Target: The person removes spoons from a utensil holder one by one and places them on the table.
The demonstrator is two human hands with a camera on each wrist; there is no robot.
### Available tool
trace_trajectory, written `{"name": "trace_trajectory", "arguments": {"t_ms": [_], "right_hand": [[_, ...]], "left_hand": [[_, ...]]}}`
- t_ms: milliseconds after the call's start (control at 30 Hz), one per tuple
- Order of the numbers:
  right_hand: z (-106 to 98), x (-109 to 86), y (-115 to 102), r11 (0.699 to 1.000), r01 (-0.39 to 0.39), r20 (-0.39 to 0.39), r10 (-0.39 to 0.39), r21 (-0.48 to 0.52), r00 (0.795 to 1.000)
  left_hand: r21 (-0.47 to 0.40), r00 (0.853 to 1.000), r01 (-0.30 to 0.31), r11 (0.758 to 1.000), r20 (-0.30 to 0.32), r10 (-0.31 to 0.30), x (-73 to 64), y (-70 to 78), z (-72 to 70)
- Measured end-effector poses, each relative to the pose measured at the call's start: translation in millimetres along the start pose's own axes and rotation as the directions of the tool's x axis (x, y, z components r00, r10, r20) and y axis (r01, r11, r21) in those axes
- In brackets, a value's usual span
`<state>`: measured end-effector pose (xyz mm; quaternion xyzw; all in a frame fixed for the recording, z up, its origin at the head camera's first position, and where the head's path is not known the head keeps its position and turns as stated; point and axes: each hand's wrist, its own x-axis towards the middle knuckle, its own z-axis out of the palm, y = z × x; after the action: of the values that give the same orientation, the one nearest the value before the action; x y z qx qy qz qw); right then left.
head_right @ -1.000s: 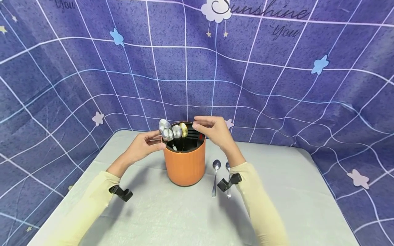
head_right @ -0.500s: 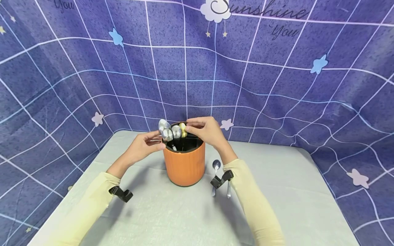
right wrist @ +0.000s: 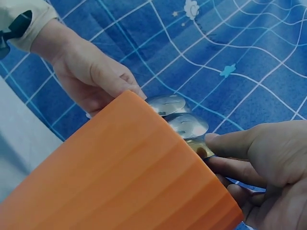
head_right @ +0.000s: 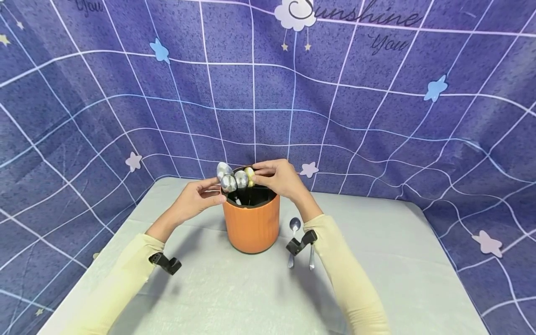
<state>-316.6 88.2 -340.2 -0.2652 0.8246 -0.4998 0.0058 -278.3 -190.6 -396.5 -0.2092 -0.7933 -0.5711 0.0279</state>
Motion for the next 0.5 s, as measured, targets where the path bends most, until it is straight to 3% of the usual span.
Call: {"name": "trace_trajectory", "arguments": {"t_ms": [500], "right_hand": [[2.0,-0.2,0.8,0.998,0.025,-0.003,-0.026,-0.065,1.0]], "left_hand": [[-0.013,1.0,0.013,1.0,0.01,-0.013,-0.1,-0.9,0.3]]}}
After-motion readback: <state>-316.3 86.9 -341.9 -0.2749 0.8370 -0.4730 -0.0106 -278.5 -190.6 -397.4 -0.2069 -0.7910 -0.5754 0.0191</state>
